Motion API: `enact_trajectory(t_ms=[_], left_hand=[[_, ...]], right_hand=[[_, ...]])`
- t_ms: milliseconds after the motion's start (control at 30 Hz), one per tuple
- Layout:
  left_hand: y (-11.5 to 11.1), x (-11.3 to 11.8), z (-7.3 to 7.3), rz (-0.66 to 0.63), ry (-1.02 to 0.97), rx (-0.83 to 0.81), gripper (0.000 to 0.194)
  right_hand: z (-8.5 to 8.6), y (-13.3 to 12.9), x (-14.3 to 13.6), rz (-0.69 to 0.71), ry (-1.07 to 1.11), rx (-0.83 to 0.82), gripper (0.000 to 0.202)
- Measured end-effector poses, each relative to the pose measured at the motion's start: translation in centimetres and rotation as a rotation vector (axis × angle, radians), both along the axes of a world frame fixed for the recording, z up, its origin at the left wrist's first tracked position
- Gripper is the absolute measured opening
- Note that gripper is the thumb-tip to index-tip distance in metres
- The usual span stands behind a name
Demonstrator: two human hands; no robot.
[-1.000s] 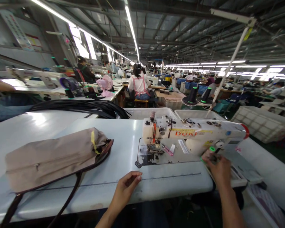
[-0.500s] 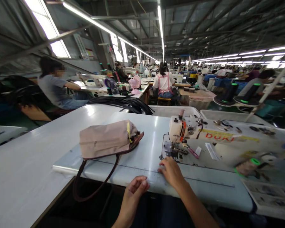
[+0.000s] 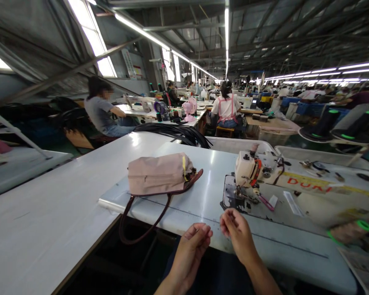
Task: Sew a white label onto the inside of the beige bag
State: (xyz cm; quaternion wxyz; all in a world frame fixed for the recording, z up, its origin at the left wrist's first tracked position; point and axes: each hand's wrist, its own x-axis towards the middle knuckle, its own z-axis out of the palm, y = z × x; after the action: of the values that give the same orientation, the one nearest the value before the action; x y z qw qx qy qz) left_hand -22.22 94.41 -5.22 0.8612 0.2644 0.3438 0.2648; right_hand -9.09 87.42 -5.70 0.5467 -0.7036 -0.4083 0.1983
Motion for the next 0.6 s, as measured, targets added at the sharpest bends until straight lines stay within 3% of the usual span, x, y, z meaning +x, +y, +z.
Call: enact_trajectory(t_ms=[200,467,600], left_hand=[[-1.2,-0.1,1.6,-0.024,-0.082,0.009,0.014],[-2.0,-0.4,2.0,-0.044,-0.072,0.173,0.016],[-1.1,-0.9,2.0,-0.135,0.029,0.426,0.016]], right_hand=[[1.3,-2.5,-2.0,-0.032,0.516,0.132,0.035],[2.3,-2.7,-2.6,-0.066,0.199,0.086,0.025],[3.4,-2.6,-2.2,0.039,0.033,0.052,0.022]])
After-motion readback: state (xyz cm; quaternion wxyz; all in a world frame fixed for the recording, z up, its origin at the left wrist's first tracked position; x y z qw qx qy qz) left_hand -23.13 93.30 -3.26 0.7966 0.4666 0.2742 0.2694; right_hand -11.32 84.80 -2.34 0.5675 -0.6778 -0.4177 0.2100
